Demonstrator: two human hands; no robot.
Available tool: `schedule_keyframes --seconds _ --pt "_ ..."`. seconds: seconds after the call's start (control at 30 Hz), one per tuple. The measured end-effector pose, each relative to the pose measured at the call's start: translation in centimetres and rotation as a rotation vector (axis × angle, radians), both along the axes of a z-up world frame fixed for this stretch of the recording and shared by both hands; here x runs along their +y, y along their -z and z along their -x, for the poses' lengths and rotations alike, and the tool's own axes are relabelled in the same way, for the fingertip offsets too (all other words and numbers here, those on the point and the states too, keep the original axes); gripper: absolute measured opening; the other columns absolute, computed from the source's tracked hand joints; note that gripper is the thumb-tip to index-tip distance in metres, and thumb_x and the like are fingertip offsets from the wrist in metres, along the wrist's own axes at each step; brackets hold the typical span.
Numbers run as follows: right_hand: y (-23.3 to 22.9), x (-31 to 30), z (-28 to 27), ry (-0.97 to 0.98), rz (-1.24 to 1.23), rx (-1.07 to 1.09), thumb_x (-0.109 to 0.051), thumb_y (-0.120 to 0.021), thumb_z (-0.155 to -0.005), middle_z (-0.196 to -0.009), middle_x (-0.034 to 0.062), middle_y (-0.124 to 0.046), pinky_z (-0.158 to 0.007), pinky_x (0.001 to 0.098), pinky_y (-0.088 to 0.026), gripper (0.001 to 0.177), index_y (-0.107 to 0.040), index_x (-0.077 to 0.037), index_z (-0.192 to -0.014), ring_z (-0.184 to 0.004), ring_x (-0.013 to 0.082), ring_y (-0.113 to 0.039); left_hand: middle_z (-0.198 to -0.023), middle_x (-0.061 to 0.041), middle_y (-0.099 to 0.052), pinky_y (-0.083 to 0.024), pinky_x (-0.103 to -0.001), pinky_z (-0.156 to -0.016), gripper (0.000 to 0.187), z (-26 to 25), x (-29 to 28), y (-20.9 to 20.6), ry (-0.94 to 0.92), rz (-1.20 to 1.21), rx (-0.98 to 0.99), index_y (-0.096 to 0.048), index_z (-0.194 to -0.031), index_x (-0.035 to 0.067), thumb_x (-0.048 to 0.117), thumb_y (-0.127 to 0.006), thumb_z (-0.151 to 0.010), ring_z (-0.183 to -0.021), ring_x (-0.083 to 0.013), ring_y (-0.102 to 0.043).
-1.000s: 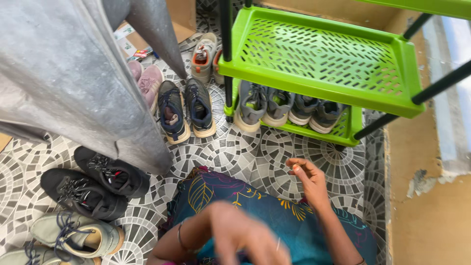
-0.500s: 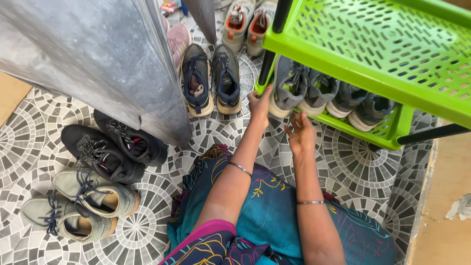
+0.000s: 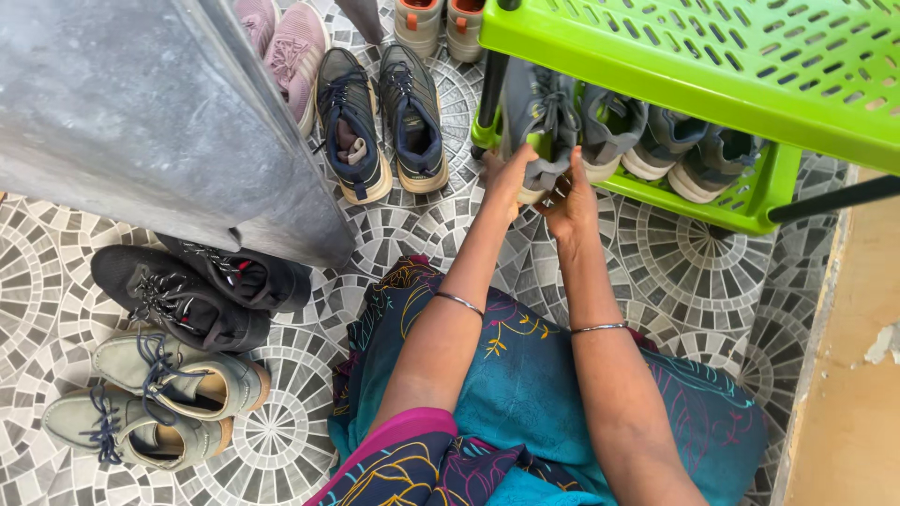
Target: The person removes several pairs of shoes from a green plastic shoe rack and places them on the floor. Then the person disassembles the shoe rack by removing the shelves and the vertical support poles, leaving the rack components on the floor.
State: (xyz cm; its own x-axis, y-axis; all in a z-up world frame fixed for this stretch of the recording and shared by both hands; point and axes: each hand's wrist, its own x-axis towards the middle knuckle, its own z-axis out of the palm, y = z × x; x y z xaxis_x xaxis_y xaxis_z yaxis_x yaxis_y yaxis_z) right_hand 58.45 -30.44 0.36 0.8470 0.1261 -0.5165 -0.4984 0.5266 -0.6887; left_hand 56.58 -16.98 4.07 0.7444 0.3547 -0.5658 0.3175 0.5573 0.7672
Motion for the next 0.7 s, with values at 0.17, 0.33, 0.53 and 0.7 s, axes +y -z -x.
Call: schedule_keyframes --seconds 0.17,0.33,0.53,0.7 --pt "-0.8 -2.3 3.4 -0.089 0.097 0.076 -0.041 -0.079 -0.073 -0.129 0.0155 -0.058 -0.098 0.0781 -0.034 0.061 -0.06 -0.014 -0.125 -0.122 0.0393 -0.055 -0.106 -0.024 -0.058 -0.048 -0.045 -0.045 0.073 3.4 -1.2 1.3 0.095 0.069 -0.079 -0.044 -0.135 0.006 0.019 -0.068 -0.067 -0.074 -0.035 -0.063" --pt "-3.1 -5.2 9.0 -0.143 0.059 -0.172 -0.026 -0.076 -0.089 -0.118 0.0071 -0.057 -0.092 0.0625 -0.044 0.037 -0.059 -0.01 -0.118 -0.112 0.029 -0.055 -0.113 -0.019 -0.055 -0.047 -0.054 -0.051 0.085 7.6 -2.8 -0.9 0.178 0.032 0.073 -0.028 -0.142 0.016 0.01 -0.065 -0.065 -0.085 -0.034 -0.064" --pt "-8.4 -5.9 16.2 -0.192 0.125 -0.203 -0.017 -0.068 -0.084 -0.118 0.0024 -0.063 -0.09 0.0578 -0.051 0.042 -0.061 -0.015 -0.125 -0.113 0.021 -0.058 -0.118 -0.019 -0.056 -0.05 -0.052 -0.06 0.099 15.1 -3.1 -3.7 0.267 0.126 0.038 -0.014 -0.153 0.025 0.01 -0.063 -0.068 -0.091 -0.0324 -0.063" --pt "-13.1 -4.9 21.4 -0.185 0.079 -0.202 -0.014 -0.066 -0.084 -0.12 0.0016 -0.063 -0.091 0.052 -0.051 0.044 -0.059 -0.015 -0.128 -0.115 0.0207 -0.06 -0.122 -0.015 -0.058 -0.057 -0.047 -0.072 0.097 21.4 -3.2 -6.4 0.154 0.167 -0.188 -0.023 -0.153 0.019 0.012 -0.071 -0.069 -0.095 -0.0265 -0.066"
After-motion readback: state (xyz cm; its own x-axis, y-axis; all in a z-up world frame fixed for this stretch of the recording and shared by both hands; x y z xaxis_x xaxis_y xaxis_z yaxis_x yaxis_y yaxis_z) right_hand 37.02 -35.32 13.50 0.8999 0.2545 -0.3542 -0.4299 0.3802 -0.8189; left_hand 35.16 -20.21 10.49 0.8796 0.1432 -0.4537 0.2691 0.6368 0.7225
